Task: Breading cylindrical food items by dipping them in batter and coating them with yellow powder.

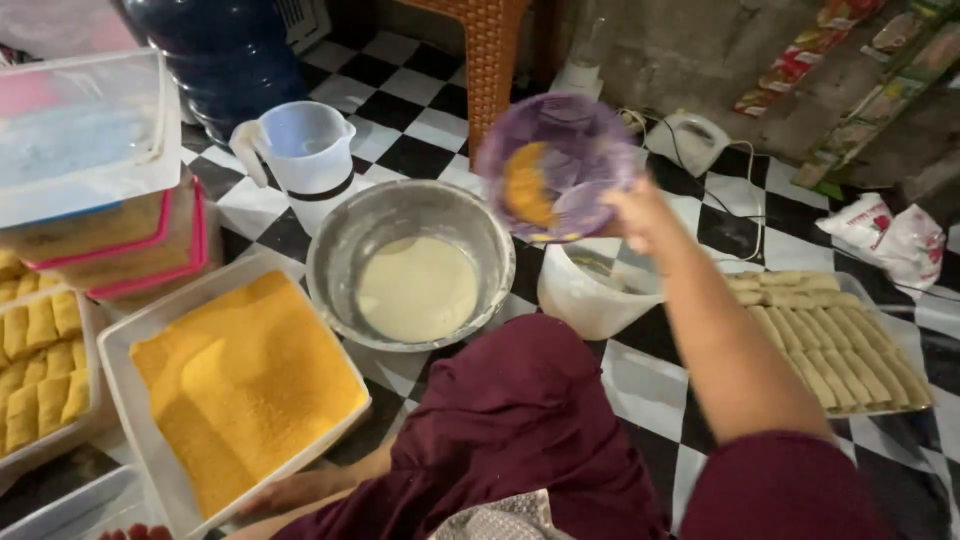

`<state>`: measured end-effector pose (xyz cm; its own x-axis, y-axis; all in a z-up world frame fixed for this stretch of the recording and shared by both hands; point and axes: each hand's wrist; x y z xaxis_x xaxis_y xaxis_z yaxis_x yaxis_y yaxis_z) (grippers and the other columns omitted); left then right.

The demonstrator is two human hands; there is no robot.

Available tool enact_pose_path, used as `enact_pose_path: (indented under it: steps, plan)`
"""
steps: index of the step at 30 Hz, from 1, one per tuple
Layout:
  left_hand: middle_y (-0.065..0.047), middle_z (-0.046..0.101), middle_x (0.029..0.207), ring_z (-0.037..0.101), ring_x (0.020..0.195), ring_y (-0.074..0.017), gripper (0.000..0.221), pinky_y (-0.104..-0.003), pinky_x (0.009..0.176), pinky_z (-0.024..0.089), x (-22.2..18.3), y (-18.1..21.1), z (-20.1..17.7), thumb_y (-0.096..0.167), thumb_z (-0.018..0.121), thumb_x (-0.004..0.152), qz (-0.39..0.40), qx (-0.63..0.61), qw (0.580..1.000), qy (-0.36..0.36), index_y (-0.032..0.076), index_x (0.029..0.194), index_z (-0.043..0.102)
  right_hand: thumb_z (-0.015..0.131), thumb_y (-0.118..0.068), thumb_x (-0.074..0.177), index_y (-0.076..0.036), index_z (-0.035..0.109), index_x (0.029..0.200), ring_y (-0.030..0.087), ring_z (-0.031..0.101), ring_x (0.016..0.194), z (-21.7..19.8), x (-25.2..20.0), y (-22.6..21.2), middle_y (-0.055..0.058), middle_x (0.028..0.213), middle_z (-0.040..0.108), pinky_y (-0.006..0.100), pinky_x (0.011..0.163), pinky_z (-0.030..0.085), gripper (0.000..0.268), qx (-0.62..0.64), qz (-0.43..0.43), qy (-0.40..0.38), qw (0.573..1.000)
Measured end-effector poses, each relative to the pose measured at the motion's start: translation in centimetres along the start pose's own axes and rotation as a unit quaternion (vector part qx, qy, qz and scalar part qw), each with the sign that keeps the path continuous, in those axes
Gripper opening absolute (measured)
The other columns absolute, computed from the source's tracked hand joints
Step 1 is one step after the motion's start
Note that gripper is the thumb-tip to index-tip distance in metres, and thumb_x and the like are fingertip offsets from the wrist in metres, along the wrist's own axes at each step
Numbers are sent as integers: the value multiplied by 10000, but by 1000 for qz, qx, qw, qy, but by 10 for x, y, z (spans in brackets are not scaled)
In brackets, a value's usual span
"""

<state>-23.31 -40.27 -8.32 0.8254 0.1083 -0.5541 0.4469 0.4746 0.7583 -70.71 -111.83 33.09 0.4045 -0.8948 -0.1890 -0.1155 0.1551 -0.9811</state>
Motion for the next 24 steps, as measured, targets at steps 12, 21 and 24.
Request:
enact_pose_path:
  steps: [12,21,24]
  plan:
    - [67,537,758,529,603,-54,83,-193,500,406,-186,88,114,170,535,993,61,-131,986,81,182,912,548,657,-101,887,-389,494,1571,347,496,1348,-78,-32,74,58,1572,485,413,1068,580,759,-732,-478,146,464]
    - [-118,686,1070,653,963,-310,222,-400,896,504,-110,46,112,122,480,917,334,261,884,198,75,1095,604,611,284,985,163,268,1654,598,596,1348,138,-88,-7,460,1539,527,541,1203,435,761,-468,-680,62,562]
    - [-53,710,967,663,962,-316,466,-467,995,421,-58,17,95,382,696,813,226,438,863,110,177,1230,656,783,-103,895,76,422,1522,466,469,1290,282,-113,8,297,1434,476,550,1113,368,745,-294,-669,-135,669]
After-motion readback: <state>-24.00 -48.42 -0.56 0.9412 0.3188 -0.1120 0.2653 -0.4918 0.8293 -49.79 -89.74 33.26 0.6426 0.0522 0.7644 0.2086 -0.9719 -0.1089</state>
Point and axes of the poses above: each hand's wrist, its own x-axis towards the middle knuckle, its own z-axis out of the palm, y = z × x
